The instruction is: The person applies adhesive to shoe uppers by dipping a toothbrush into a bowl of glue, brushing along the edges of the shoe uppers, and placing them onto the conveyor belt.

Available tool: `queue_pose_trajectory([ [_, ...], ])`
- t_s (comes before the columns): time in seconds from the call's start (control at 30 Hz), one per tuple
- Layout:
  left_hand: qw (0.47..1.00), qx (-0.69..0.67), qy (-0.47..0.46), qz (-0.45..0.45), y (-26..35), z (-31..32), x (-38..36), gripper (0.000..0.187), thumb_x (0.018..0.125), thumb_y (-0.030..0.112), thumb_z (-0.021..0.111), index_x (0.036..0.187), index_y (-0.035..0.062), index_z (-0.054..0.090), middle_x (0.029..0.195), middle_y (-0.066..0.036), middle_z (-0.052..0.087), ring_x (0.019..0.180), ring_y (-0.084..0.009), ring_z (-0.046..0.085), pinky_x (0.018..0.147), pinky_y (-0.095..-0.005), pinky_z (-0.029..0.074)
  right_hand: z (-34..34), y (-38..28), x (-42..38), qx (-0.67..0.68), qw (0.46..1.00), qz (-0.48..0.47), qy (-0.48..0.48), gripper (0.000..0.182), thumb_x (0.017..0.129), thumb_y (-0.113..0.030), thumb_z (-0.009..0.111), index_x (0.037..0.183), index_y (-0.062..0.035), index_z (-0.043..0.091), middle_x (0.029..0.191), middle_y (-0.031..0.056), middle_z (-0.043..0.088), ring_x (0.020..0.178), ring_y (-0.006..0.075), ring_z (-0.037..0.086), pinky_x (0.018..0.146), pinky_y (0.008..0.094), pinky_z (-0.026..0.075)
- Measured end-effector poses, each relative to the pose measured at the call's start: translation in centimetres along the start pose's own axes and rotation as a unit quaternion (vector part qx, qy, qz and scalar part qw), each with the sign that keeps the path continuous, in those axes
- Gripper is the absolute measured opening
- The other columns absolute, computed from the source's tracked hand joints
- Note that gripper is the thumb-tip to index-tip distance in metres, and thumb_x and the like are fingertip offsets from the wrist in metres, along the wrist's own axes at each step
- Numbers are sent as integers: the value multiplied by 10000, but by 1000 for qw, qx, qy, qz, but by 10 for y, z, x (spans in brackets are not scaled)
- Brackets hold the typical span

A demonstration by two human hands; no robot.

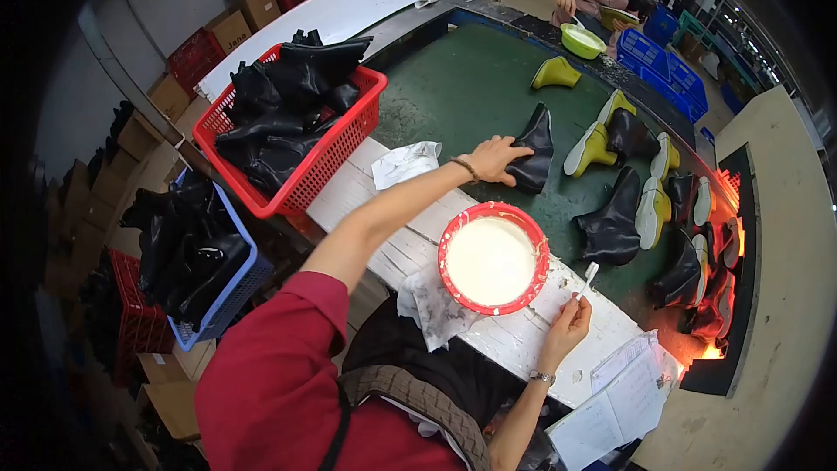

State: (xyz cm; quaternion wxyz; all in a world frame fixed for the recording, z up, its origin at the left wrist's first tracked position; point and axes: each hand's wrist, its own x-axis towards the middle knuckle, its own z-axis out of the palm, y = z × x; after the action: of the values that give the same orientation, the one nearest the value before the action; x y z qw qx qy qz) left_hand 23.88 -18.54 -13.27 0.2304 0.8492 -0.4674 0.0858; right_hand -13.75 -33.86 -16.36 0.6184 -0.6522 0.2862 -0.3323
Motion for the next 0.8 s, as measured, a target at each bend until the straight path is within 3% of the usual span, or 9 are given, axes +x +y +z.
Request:
queue_pose_trajectory([
  [0.07,999,-16,-18,36,6,-40,-6,639,761,335,832,1363,218,650,1201,-146,661,1126,-384,614,980,-486,528,-1,1,-1,9,1000,6,1,205,1092,-198,561,1139,-22,654,771,-67,510,593,-1,391,487,179,298],
  [0.2,971,36,203,119,-13,-171,-37,377,786,70,681,1146,160,748,1106,-100,735,1040,-307,672,933,-437,544,-1,1,-1,11,1000,11,1,202,1088,-188,567,1151,-18,655,784,-61,529,593,-2,396,488,174,296],
  [0.3,940,119,319,-19,-66,-248,-78,381,844,50,675,1221,95,699,1146,-114,713,1104,-340,653,1019,-437,492,-1,2,1,18,1000,13,5,200,1090,-191,566,1149,-22,656,774,-69,518,584,-4,392,479,171,293],
  [0.37,920,213,298,-140,-127,-272,-110,604,860,251,760,1422,128,579,1361,-170,622,1281,-382,567,1079,-456,460,-1,3,2,14,1000,12,12,199,1092,-196,565,1146,-28,657,764,-78,503,576,-5,386,471,168,291],
  [0.47,891,339,163,-254,-201,-267,-148,1164,739,637,821,1649,200,241,1659,-195,304,1514,-423,299,1189,-633,265,-1,8,5,21,1000,6,9,193,1082,-172,574,1148,-12,658,779,-63,533,591,0,403,484,180,294],
  [0.57,888,394,98,-217,-188,-277,-151,1053,730,545,853,1590,210,345,1450,-152,496,1409,-342,435,1174,-644,278,-1,11,5,-3,1000,1,11,193,1081,-169,572,1151,-14,662,784,-62,538,594,3,407,490,184,300],
  [0.63,890,415,121,-149,-190,-281,-144,882,761,426,850,1489,131,448,1203,-140,596,1230,-335,565,1167,-527,339,-2,7,5,-43,999,-17,-4,197,1080,-176,574,1137,-13,669,790,-58,547,601,6,413,503,190,312],
  [0.7,906,383,89,-159,-174,-297,-134,790,787,357,830,1449,97,488,1184,-182,644,1155,-367,624,1101,-470,432,-7,-4,3,-7,999,36,-21,230,1081,-181,573,1178,-2,679,800,-55,553,616,16,427,526,192,326],
  [0.8,921,242,301,-54,-140,-316,-125,611,875,238,752,1406,35,527,1229,-218,679,1099,-368,676,976,-453,524,-16,-34,1,-65,996,-60,-16,239,1060,-158,601,1185,5,723,803,-35,574,630,49,465,567,225,392],
])
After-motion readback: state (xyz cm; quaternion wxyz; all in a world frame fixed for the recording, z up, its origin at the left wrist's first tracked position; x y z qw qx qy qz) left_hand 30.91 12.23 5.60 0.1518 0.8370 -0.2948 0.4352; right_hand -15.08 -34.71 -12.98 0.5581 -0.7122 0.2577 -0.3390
